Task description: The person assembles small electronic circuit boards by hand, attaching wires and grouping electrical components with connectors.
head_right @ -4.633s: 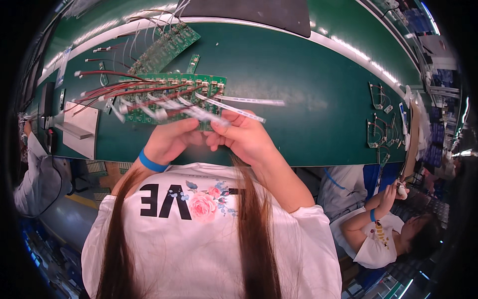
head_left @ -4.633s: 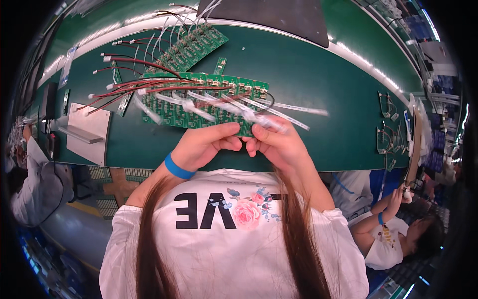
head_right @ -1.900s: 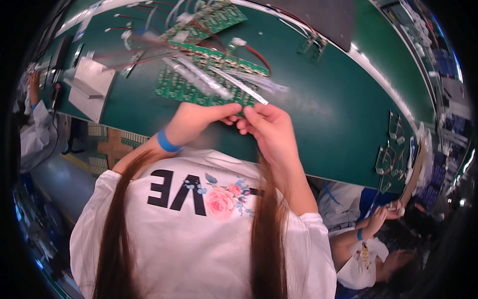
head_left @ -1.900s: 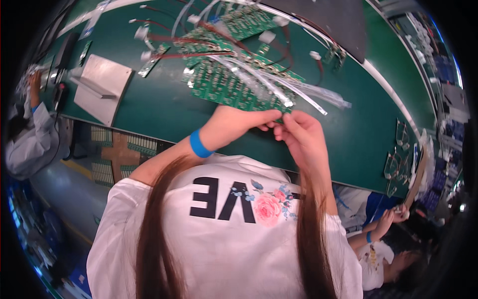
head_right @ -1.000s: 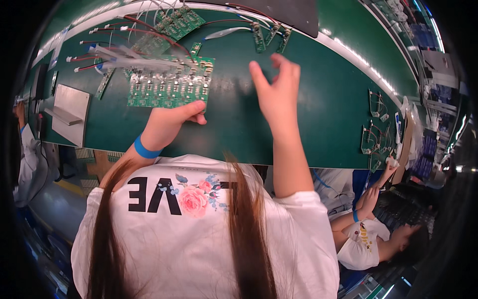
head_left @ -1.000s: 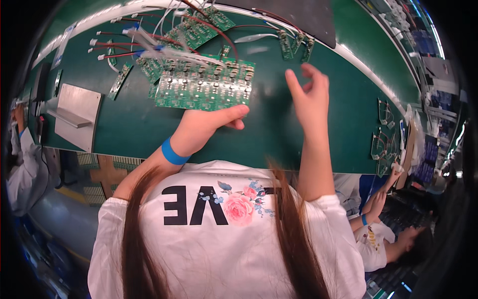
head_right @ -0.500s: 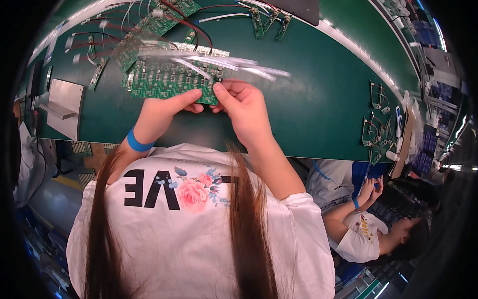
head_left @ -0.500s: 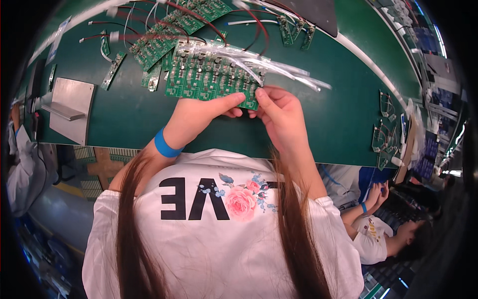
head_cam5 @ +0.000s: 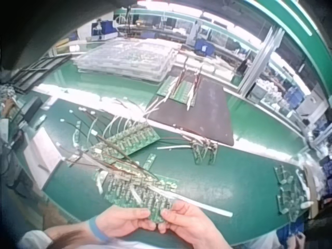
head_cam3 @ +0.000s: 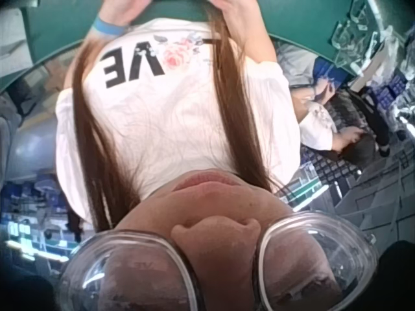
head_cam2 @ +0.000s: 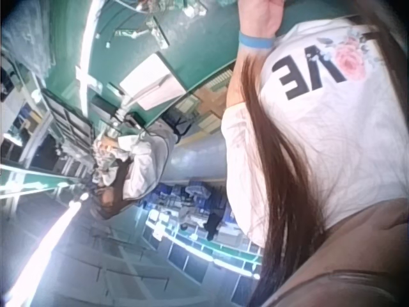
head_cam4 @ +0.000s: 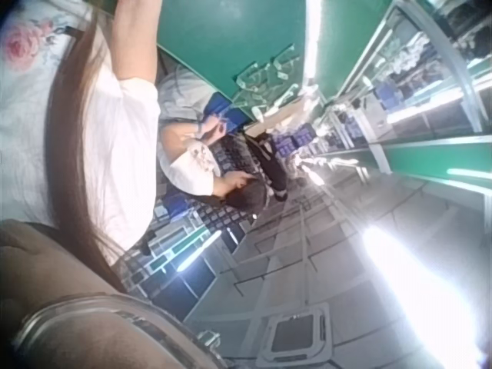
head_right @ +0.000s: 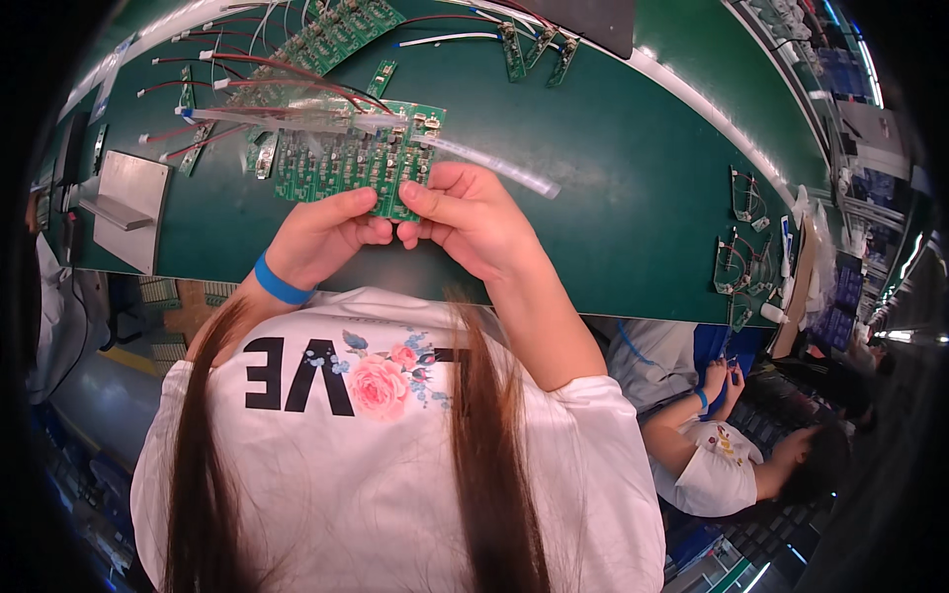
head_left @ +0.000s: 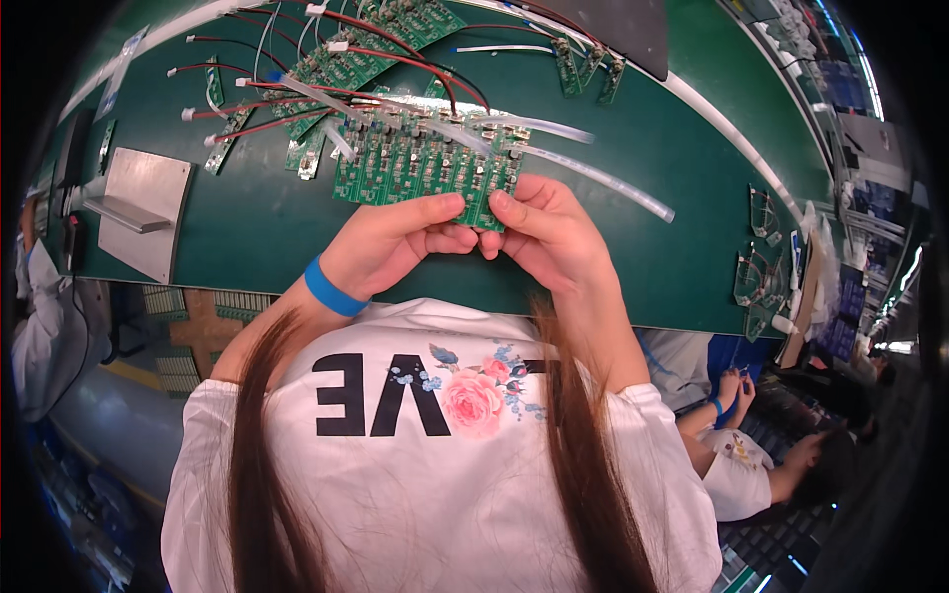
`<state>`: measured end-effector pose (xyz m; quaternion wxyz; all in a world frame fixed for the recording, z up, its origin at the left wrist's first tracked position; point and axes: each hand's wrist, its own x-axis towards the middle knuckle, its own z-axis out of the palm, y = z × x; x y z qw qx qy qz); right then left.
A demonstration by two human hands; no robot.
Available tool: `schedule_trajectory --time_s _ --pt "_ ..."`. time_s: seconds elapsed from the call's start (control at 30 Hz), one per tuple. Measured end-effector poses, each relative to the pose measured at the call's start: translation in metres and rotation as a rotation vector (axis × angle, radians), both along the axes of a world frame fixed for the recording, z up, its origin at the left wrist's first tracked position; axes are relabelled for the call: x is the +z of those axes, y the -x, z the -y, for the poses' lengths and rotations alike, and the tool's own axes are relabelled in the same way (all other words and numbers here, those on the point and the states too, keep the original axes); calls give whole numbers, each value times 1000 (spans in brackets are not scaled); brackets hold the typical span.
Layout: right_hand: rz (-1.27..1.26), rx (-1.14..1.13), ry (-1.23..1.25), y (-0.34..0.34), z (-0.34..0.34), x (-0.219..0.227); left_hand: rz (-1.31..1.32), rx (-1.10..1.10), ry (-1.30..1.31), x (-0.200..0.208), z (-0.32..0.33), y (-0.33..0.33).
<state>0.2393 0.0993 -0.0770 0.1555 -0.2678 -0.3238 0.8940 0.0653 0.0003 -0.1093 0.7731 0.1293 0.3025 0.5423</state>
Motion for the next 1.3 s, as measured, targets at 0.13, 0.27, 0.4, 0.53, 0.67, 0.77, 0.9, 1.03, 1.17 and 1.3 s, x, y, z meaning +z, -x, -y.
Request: schedule_trajectory --time_s 0.13,0.27,0.4,0.53,0.67,0.77,0.9,1.03,1.17,1.3 --pt "-128 7 161 0 -7 -7 299 87 -84 -8 1 2" --pt "178 -133 -204 1 -55 -5 -176 196 -1 19 -6 -3" --pt "1062 -442 -1432 -2 -61 -4 -410 193 22 30 -9 -7" --pt "414 -190 -563 -2 -5 11 -654 152 -136 32 -14 -11" --pt "99 -180 -264 1 15 -11 -899 226 -397 22 -14 -19" --pt "114 -253 -311 1 19 -7 -553 163 -149 23 -8 -6" --pt "180 -309 -248 0 23 0 -369 143 -9 22 -5 -7" --pt "99 -142 -118 -6 14 -7 -354 111 65 25 -2 -6" --pt "66 -63 -61 -6 17 -6 -323 50 71 22 3 2" --pt "10 -30 -6 -2 19 -1 -33 -41 78 9 8 8"
